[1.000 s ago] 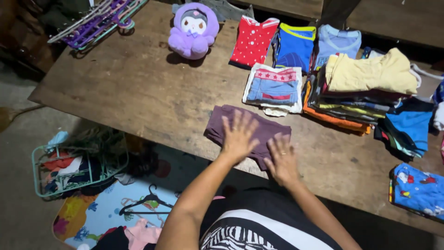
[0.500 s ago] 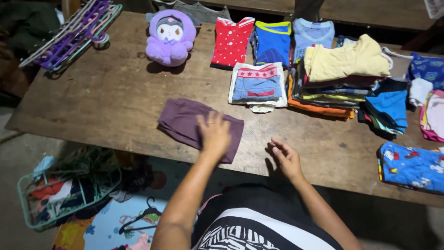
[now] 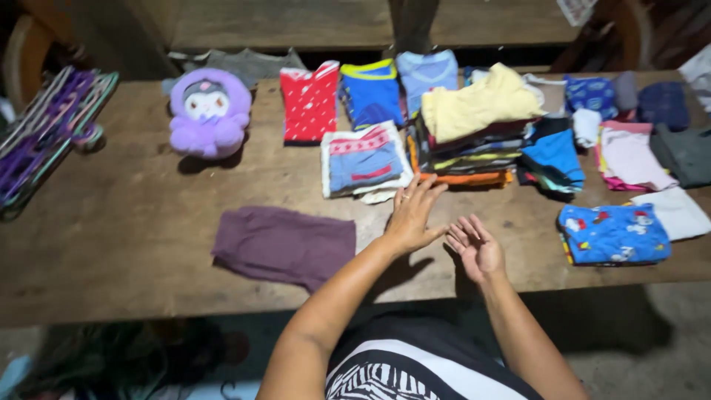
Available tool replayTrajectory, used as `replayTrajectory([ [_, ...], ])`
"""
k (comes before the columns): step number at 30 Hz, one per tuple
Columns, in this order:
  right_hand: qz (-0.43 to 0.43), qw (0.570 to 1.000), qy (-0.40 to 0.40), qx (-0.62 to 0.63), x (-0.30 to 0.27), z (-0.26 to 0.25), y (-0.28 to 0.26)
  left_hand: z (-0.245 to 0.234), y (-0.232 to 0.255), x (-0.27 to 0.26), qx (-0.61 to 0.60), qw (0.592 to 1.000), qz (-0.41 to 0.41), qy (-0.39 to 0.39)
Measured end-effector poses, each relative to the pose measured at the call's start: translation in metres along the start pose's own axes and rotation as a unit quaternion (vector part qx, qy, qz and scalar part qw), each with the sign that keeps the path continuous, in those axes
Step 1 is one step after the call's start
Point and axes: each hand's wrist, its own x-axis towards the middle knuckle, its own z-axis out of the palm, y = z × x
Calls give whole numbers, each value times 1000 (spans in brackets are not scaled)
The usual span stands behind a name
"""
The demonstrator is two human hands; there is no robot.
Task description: Fold various pieces of clothing and organize them on a wooden surface.
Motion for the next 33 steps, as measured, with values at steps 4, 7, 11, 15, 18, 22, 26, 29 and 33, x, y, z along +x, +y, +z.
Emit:
replayTrajectory([
  [4,-16,997,32,70,38,-43,-17,8,12,58,1,1000,10,21],
  [7,-21,993,100,54,62,-46,-40,28,8,97,24,997,14,75],
  [11,-70,993,92,-31,105,-71,-60,59,-4,130,63,984,-42,159],
  [15,-11,995,95,-17,152,-113,-66,51,10,171,79,975,-69,197],
  [18,49,992,116,-12,180,-145,-47,42,26,209,124,978,-38,165],
  [22,22,996,84,-9,180,-121,-53,50,27,237,132,987,-81,47],
  [26,107,984,86,112,189,-96,-67,71,1,234,128,982,-139,-1],
  [29,150,977,45,142,187,-72,-85,67,-12,223,105,983,-147,32],
  [33,160,970,-49,178,185,-52,-100,57,-48,209,5,989,-118,90],
])
